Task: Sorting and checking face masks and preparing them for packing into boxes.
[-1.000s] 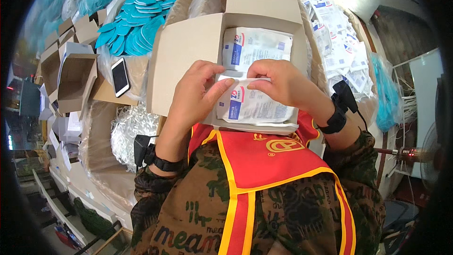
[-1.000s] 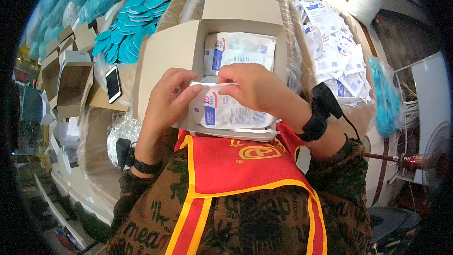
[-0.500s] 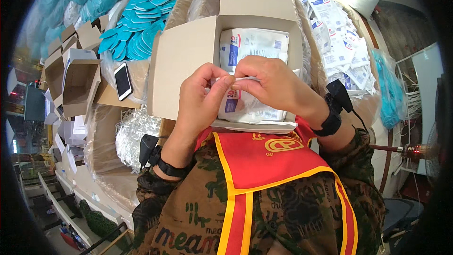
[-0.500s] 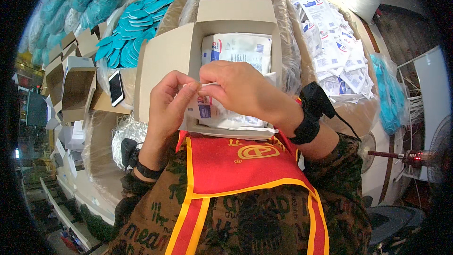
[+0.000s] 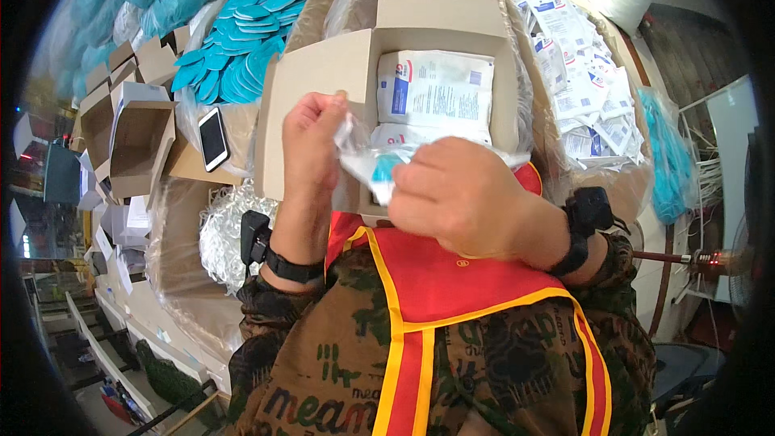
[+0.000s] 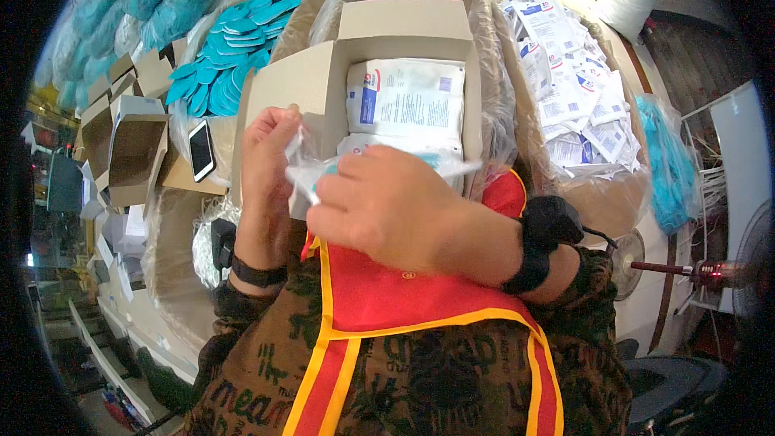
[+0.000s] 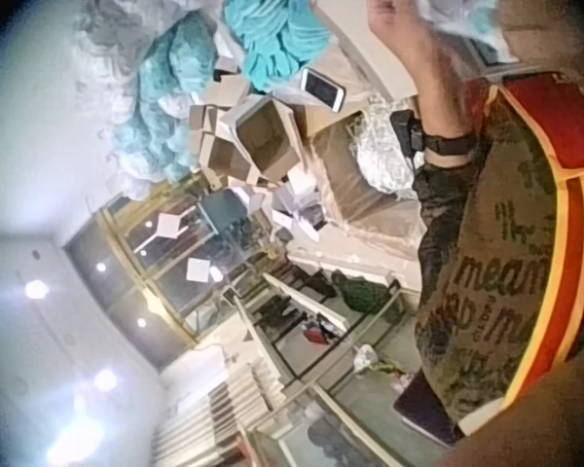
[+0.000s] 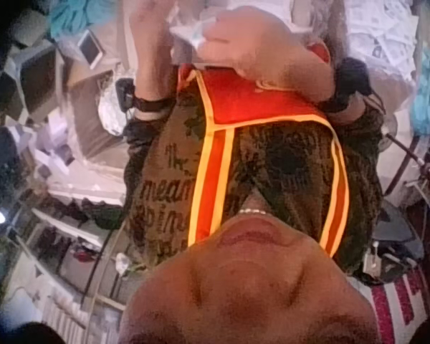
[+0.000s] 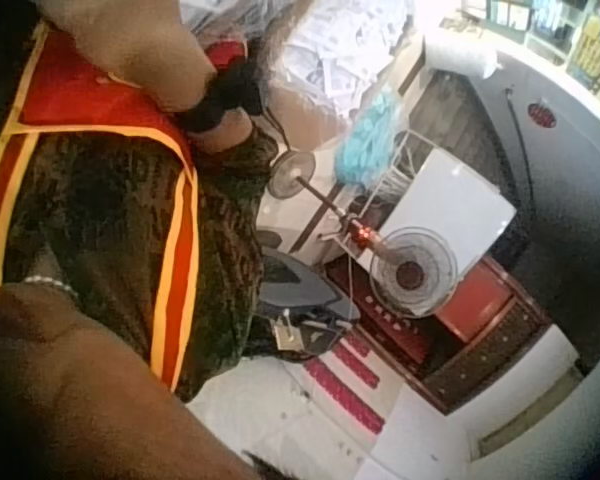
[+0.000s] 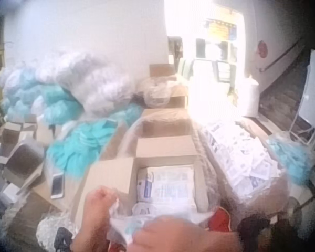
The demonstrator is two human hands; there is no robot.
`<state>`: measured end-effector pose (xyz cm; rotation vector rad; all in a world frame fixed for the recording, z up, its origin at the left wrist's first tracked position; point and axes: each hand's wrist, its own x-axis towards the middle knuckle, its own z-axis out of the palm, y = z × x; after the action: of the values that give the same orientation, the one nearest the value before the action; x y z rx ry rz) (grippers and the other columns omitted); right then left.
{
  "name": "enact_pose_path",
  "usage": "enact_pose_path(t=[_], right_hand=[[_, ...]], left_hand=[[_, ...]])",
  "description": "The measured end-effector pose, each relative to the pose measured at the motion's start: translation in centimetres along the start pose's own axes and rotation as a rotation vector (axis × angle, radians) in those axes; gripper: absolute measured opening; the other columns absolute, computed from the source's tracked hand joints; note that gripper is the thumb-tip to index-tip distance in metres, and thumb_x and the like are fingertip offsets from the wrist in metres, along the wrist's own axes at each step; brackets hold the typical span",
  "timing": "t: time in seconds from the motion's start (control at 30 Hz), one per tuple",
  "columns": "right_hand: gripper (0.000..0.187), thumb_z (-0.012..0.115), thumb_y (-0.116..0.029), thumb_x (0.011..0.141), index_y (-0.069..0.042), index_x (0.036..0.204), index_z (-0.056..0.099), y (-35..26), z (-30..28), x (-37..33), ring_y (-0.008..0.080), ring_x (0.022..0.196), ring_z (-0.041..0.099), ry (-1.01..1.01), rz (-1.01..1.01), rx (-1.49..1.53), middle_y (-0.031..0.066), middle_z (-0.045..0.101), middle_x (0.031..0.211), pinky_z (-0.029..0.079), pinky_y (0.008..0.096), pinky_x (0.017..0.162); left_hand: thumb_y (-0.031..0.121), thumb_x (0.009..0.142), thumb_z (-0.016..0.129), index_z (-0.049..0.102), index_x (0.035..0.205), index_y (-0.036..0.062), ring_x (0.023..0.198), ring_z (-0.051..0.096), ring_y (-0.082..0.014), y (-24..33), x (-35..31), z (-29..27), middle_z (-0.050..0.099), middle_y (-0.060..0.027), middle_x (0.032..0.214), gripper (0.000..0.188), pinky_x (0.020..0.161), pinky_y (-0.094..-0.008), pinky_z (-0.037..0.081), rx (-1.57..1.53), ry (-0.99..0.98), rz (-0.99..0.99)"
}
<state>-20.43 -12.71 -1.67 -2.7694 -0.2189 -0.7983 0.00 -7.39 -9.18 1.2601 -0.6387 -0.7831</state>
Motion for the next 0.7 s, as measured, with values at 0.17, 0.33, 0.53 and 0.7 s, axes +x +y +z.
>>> enact_pose_path(t=[0.17, 0.33, 0.53, 0.7], right_hand=[[0.007, 0.060, -0.011, 0.073, -0.009, 0.078, 0.056, -1.9, -3.5, -1.6, 0.0245, 0.072, 0.056, 0.152, 0.142, 0.200, 0.0059, 0.053, 0.078, 0.046, 0.0347, 0.064], [0.009, 0.063, -0.012, 0.080, -0.005, 0.082, 0.057, 1.6, -3.5, -1.9, 0.0308, 0.073, 0.057, 0.147, 0.335, 0.148, 0.0100, 0.055, 0.076, 0.047, 0.0372, 0.063], [0.007, 0.060, -0.010, 0.079, -0.005, 0.080, 0.056, 2.1, -2.2, -1.7, 0.0308, 0.075, 0.058, 0.049, 0.320, 0.051, 0.0109, 0.055, 0.076, 0.047, 0.0387, 0.062], [0.005, 0.065, -0.005, 0.075, -0.004, 0.079, 0.062, 1.2, -1.6, -0.9, 0.0305, 0.068, 0.057, 0.110, 0.214, 0.014, 0.0114, 0.057, 0.072, 0.047, 0.0370, 0.056]], left_hand=[[0.011, 0.083, 0.067, 0.057, 0.087, 0.0015, 0.065, 0.053, -0.0095, -0.9, 2.0, -4.4, 0.058, -0.0004, 0.072, 0.014, 0.059, -0.0250, 0.044, 0.621, 0.082, 0.199], [0.006, 0.076, 0.069, 0.062, 0.095, 0.0002, 0.083, 0.058, -0.0133, 4.0, -2.3, 0.4, 0.062, -0.0037, 0.084, 0.021, 0.076, -0.0266, 0.045, 0.770, -0.309, 0.483], [0.002, 0.081, 0.065, 0.064, 0.102, 0.0000, 0.083, 0.059, -0.0077, 5.0, -5.4, 0.7, 0.067, -0.0022, 0.090, 0.021, 0.075, -0.0237, 0.047, 0.391, -0.800, -0.011], [0.002, 0.079, 0.065, 0.064, 0.103, 0.0000, 0.086, 0.060, -0.0104, 4.4, -6.2, 1.8, 0.067, -0.0048, 0.092, 0.025, 0.078, -0.0255, 0.048, 0.300, -0.785, 0.014]])
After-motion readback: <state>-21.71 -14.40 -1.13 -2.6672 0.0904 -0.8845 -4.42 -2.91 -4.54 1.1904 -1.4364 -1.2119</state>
